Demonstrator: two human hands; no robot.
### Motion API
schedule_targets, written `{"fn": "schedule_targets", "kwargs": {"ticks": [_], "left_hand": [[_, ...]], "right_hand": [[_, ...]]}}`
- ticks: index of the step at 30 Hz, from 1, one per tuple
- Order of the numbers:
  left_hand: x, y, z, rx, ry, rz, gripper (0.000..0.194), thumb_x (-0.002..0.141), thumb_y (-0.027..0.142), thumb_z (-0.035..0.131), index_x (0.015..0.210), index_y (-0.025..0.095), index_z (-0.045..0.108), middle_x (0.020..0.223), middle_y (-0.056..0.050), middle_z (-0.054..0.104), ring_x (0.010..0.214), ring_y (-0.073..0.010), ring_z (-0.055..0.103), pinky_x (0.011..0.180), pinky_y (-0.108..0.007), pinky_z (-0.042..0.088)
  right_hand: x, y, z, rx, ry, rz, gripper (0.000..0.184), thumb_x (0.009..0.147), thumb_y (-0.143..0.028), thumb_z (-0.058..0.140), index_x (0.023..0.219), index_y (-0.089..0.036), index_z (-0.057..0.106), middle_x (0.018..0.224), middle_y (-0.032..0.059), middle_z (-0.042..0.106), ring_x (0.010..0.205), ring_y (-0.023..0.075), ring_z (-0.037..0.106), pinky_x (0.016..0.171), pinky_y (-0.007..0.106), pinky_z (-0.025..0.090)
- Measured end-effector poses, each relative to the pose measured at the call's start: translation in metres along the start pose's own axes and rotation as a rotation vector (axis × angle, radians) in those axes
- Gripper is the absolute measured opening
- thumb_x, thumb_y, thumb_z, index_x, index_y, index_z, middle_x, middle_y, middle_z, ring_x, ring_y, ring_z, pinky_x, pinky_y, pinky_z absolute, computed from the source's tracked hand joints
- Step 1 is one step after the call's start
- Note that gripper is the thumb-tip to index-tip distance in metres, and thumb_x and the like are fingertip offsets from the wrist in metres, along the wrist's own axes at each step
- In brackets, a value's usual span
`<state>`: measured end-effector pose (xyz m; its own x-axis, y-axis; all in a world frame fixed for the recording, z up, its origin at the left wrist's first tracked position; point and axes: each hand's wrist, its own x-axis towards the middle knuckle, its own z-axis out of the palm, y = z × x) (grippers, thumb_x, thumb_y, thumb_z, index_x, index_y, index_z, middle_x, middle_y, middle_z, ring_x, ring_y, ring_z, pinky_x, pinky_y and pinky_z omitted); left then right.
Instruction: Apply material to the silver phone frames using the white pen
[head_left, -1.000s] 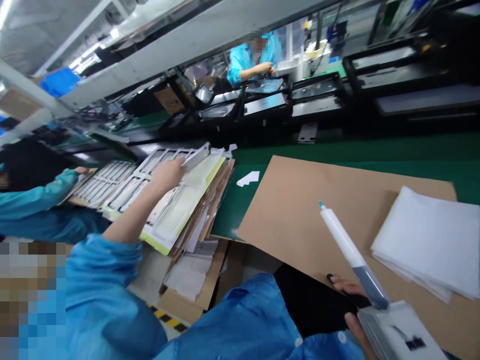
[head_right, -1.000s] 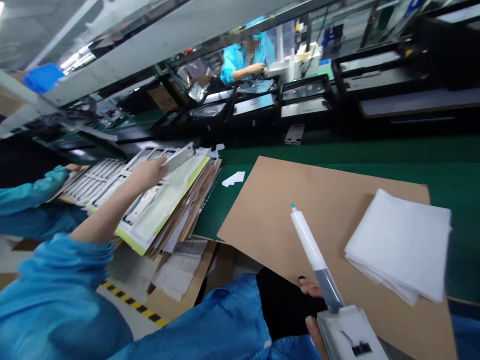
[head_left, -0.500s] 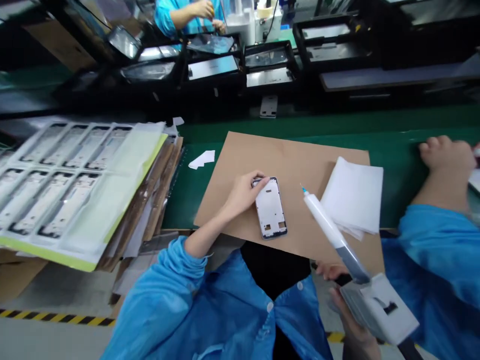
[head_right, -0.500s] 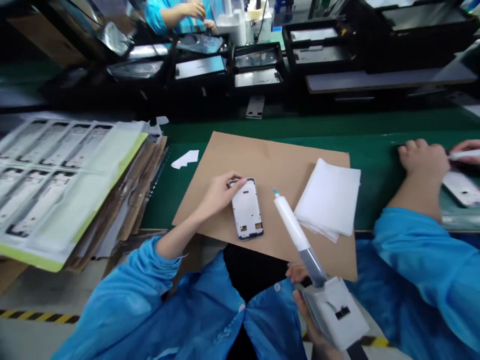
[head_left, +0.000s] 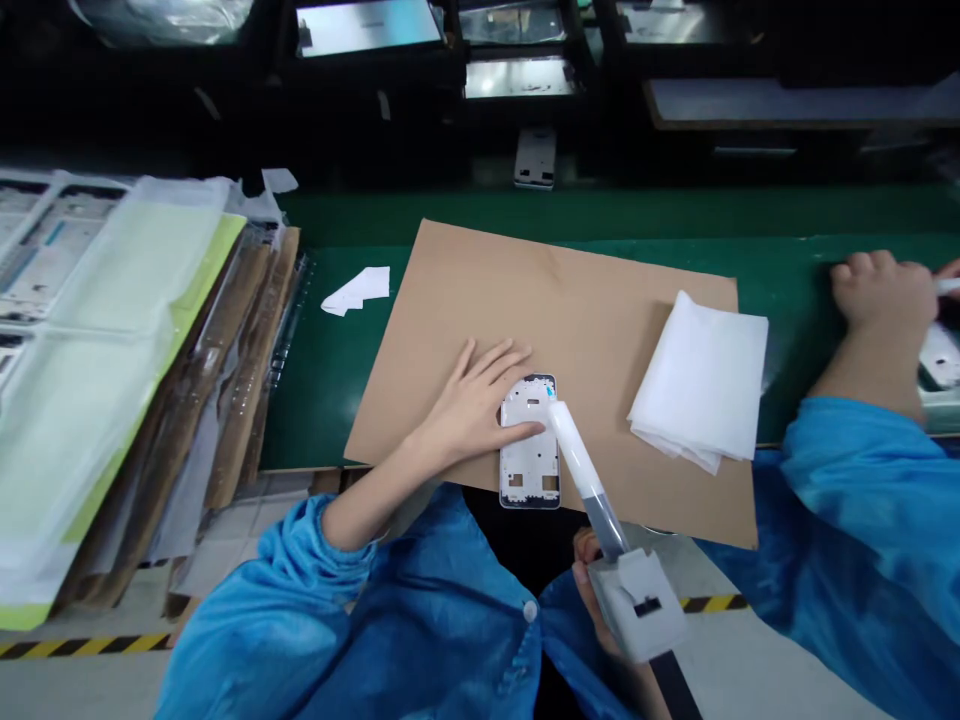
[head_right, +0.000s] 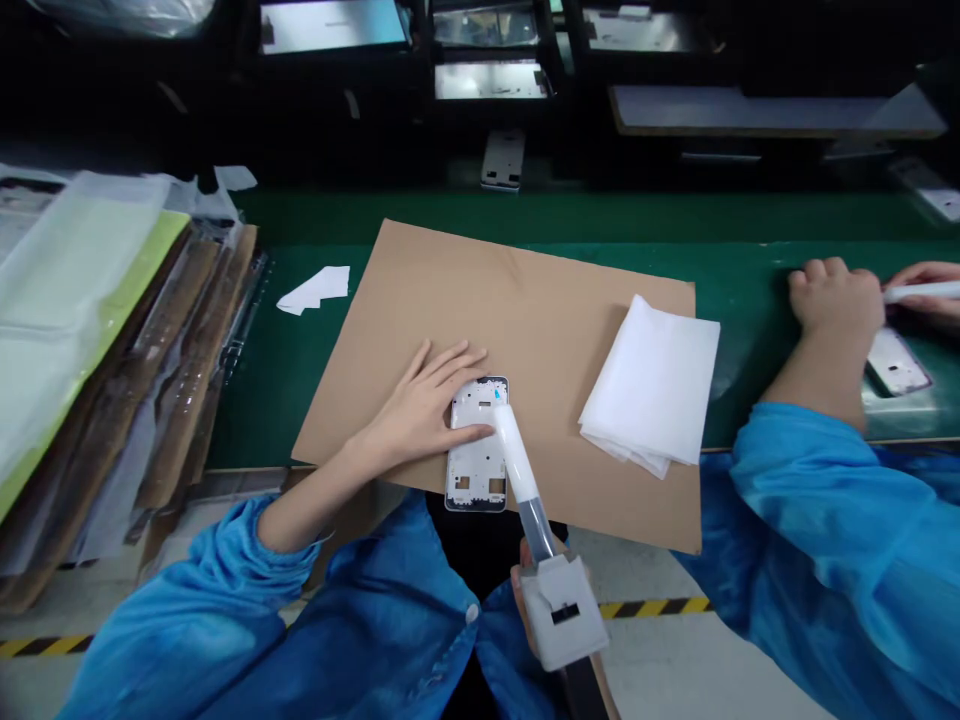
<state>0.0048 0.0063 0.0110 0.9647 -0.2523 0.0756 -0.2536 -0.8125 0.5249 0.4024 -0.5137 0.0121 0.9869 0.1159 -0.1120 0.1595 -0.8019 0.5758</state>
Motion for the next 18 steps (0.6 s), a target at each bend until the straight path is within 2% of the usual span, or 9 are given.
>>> {"fn": "schedule_targets", "kwargs": {"ticks": [6, 11, 18], "left_hand": [[-0.002, 0.0, 0.008, -0.002, 0.069, 0.011, 0.074, 0.106, 0.077, 0.067, 0.159, 0.026, 0.062, 0.179, -0.009, 0.052, 0.174, -0.0337, 0.037, 0.149, -0.065, 0.005], [-0.003, -0.001, 0.013, 0.011, 0.1, 0.037, 0.075, 0.106, 0.077, 0.068, 0.158, 0.023, 0.062, 0.179, -0.01, 0.053, 0.174, -0.0336, 0.037, 0.149, -0.065, 0.005], [-0.003, 0.0, 0.012, 0.014, 0.079, 0.034, 0.074, 0.108, 0.076, 0.067, 0.16, 0.024, 0.062, 0.18, -0.009, 0.051, 0.174, -0.0338, 0.036, 0.149, -0.065, 0.003]], "right_hand": [[-0.002, 0.0, 0.003, -0.004, 0.069, 0.026, 0.059, 0.116, -0.022, 0.017, 0.13, -0.009, 0.072, 0.145, 0.0236, 0.065, 0.141, 0.0251, 0.057, 0.103, 0.041, 0.051], [-0.002, -0.001, 0.0, 0.044, 0.063, 0.114, 0.055, 0.115, -0.026, 0.019, 0.128, -0.01, 0.07, 0.141, 0.0233, 0.065, 0.139, 0.0252, 0.061, 0.108, 0.043, 0.055], [-0.002, 0.004, 0.001, 0.037, 0.072, 0.036, 0.059, 0.113, -0.025, 0.008, 0.114, -0.014, 0.066, 0.139, 0.0258, 0.065, 0.139, 0.0266, 0.06, 0.105, 0.046, 0.054]]}}
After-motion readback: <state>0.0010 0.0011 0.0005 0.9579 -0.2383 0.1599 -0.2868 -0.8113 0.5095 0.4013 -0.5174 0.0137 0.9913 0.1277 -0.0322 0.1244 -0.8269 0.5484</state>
